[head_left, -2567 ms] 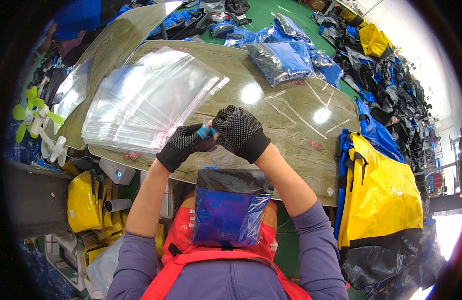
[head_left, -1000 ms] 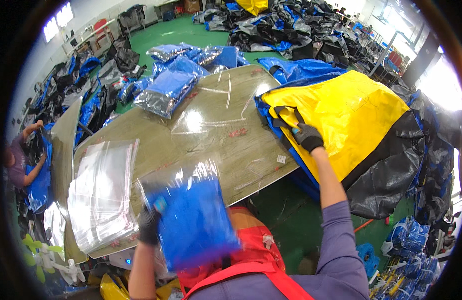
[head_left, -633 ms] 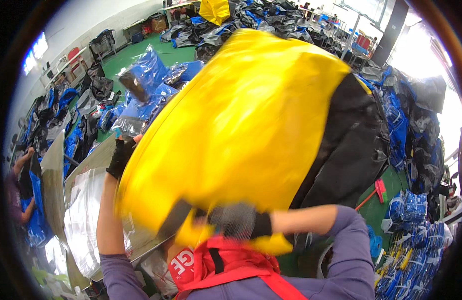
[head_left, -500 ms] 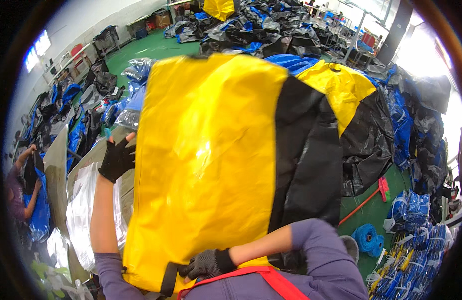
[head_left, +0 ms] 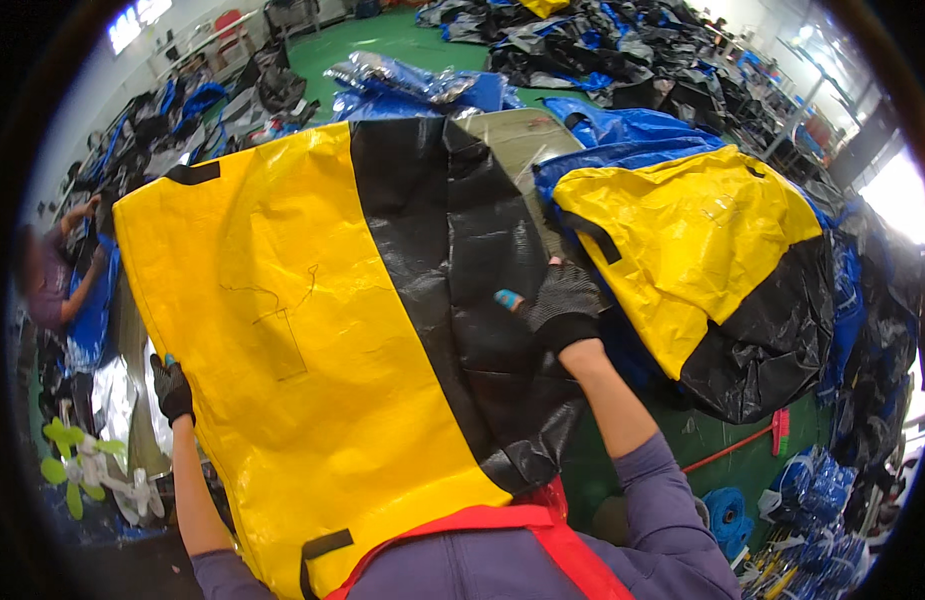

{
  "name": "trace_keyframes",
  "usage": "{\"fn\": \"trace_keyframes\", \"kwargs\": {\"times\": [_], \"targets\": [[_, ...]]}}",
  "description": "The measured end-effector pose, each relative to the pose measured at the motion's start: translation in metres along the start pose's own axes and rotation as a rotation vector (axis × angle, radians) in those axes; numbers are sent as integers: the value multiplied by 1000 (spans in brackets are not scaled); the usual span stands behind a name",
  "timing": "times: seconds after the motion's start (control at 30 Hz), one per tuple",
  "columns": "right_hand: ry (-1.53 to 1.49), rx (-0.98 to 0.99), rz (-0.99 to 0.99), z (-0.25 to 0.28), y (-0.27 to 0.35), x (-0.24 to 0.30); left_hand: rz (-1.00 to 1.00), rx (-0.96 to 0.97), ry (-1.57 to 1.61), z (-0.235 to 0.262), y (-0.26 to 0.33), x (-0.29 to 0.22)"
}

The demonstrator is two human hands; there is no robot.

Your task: The person folds blue and yellow delivery bags, places them into clear plastic bags, and seals them. The person repeats this process for multiple bags, handling each one individually and stacking the packaged items on the table.

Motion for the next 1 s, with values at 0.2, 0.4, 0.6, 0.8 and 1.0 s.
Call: {"fn": "trace_keyframes", "kwargs": {"times": [0.2,0.4,0.6,0.8,1.0], "targets": [[23,92,111,-56,30,58,-499,94,-33,-79,91,-155],[169,-9,210,-94,19,48,-935,680,143,-227,217,-351],[84,-115,480,-87,2,35,-802,839,85,-259,223,-361],[-585,90,-4,-61,-33,-80,-868,805,70,-253,225,-359],[-363,-115,-18,-12,-18,-99,-722,849,202,-232,242,-424]]}}
Point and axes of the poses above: each hand's wrist, its own y-axis away from the middle knuckle, its own z-axis out of the back of the hand, x = y × z, the point moved 5 cm from there along -y, towards the middle knuckle, and after that the axes turned 7 degrees about y, right-handed, at the moved point
